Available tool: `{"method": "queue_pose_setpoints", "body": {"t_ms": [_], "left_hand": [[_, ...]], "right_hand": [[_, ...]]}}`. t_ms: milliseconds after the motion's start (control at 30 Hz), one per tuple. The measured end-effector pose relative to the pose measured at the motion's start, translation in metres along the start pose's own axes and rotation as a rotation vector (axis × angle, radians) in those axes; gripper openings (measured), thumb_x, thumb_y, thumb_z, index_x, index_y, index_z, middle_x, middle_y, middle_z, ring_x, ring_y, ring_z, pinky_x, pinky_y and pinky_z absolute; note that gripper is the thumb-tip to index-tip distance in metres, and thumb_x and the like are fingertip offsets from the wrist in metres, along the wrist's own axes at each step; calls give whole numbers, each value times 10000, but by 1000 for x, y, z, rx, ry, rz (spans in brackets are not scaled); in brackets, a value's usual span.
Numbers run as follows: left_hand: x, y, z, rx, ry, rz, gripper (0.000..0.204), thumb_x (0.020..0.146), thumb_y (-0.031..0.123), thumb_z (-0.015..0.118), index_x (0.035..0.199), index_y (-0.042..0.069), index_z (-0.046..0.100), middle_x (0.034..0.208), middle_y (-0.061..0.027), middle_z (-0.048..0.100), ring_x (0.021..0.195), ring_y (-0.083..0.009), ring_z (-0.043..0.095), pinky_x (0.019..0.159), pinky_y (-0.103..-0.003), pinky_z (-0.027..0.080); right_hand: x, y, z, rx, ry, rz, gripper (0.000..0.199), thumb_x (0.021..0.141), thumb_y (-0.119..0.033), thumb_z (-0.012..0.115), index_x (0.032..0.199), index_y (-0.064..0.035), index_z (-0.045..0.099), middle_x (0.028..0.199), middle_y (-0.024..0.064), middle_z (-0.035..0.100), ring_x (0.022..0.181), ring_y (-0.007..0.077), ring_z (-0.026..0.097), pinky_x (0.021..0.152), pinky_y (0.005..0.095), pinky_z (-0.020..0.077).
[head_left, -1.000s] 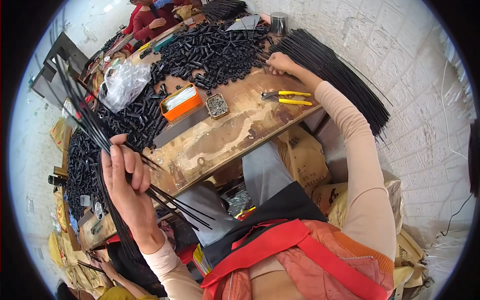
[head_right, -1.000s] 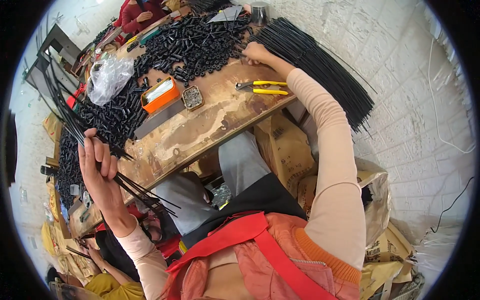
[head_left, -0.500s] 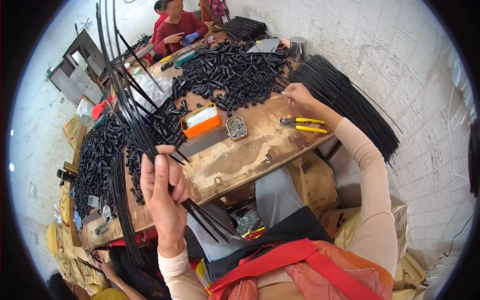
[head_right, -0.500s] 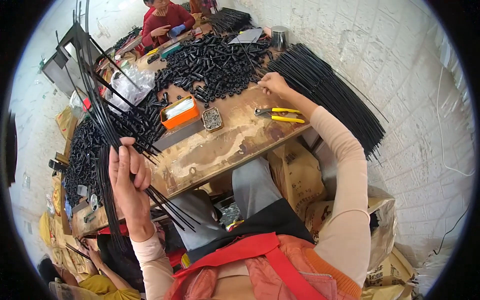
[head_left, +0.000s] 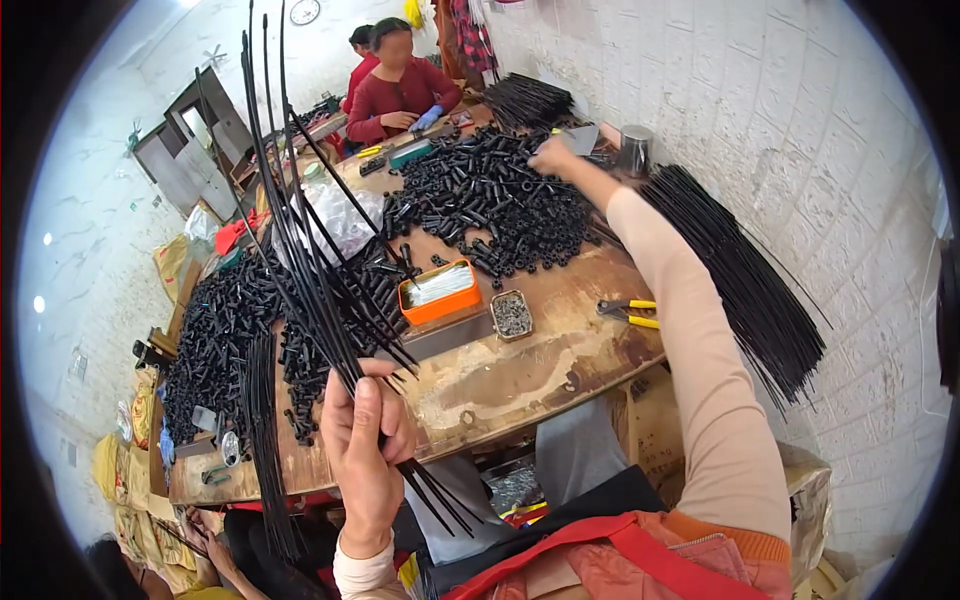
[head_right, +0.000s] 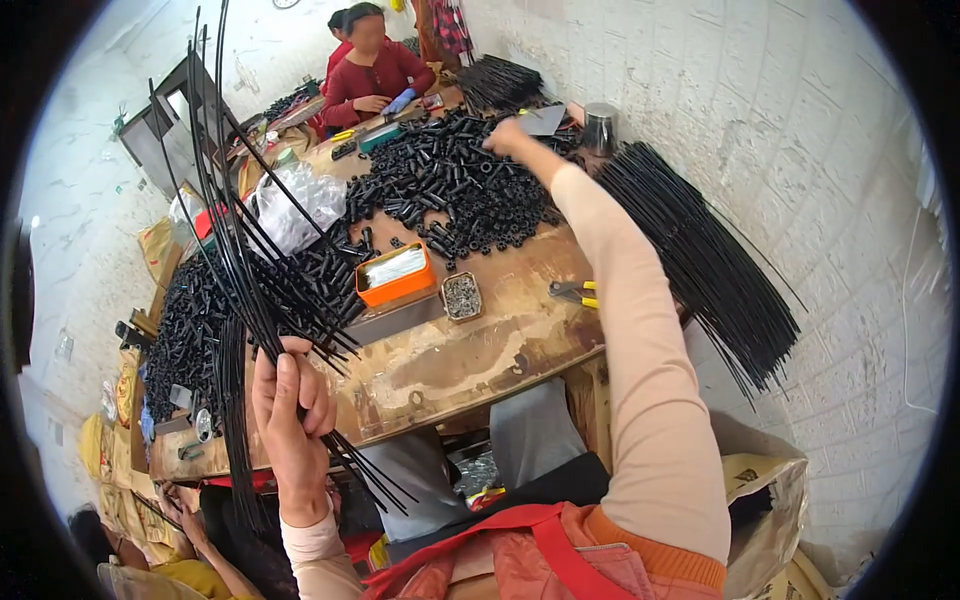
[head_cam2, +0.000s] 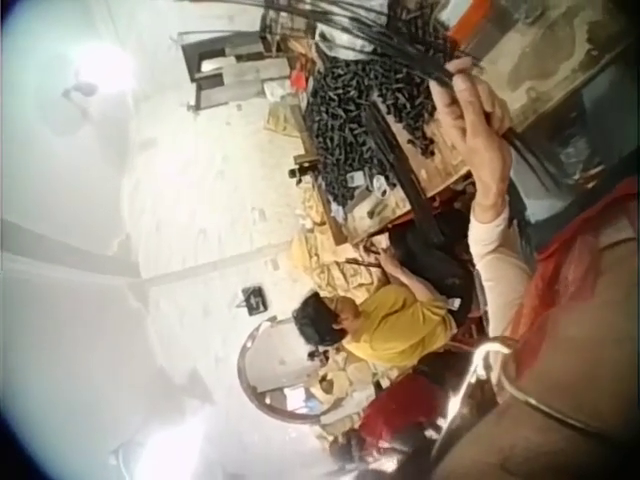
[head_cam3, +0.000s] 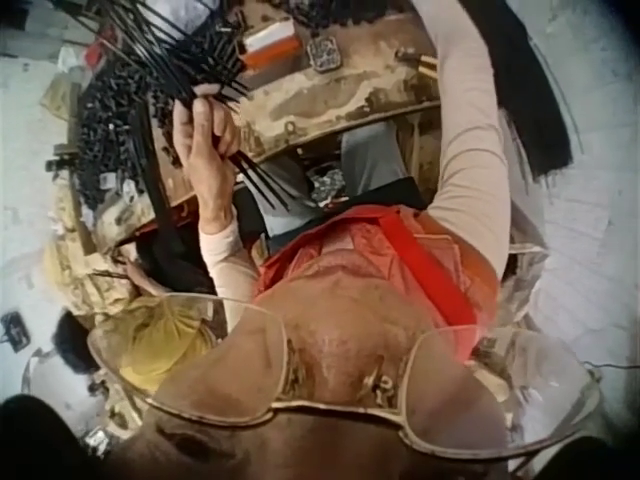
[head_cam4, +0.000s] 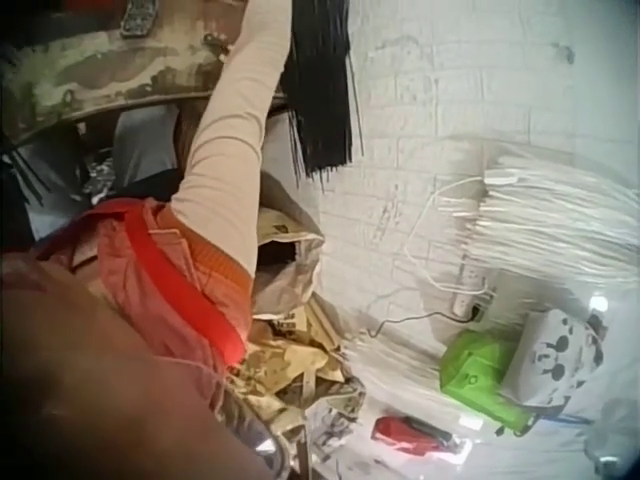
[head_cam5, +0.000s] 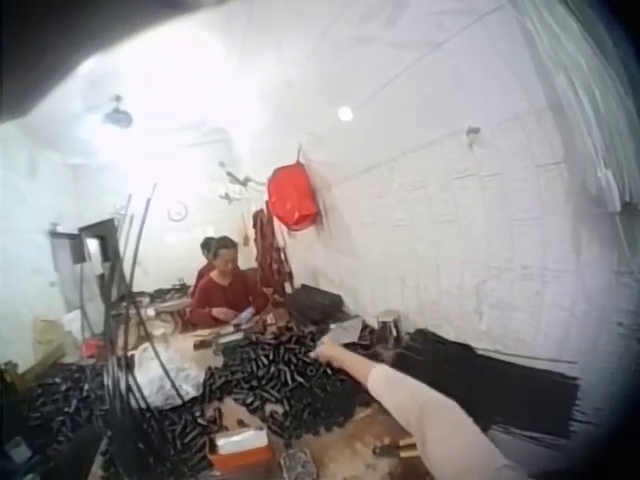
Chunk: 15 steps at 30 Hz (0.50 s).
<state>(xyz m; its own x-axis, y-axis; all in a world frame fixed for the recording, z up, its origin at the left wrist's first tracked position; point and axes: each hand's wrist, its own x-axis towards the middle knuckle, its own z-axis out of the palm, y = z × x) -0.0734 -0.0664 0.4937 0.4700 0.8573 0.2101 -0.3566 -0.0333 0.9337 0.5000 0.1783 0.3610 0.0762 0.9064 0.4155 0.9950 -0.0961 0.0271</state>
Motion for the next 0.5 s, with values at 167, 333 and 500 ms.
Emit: {"method": "queue_pose_setpoints", "body": {"t_ms": [167,333,500], "left_hand": [[-11,2,-4,-1,39,-8,210,1021,212,460,1118,41,536,634,60,322,439,-11,229,389,-183,161],[-17,8,2,-72,-69,-55,211,1026,196,445,1134,40,535,658,64,331,449,-2,221,385,-178,164],[-27,12,2,-81,-66,-116,214,1021,182,455,1157,42,542,665,67,318,453,-5,221,399,-179,163]], "right_hand": [[-90,-166,-31,912,196,318,313,822,-99,672,1122,-28,614,902,62,627,743,153,604,670,281,511],[-163,-185,-100,981,-84,272,247,860,-116,642,1096,-44,637,909,27,630,784,112,598,687,253,495],[-198,-238,-175,1168,-234,122,230,921,-168,597,1105,-35,635,936,31,638,794,100,606,657,245,498]]}}
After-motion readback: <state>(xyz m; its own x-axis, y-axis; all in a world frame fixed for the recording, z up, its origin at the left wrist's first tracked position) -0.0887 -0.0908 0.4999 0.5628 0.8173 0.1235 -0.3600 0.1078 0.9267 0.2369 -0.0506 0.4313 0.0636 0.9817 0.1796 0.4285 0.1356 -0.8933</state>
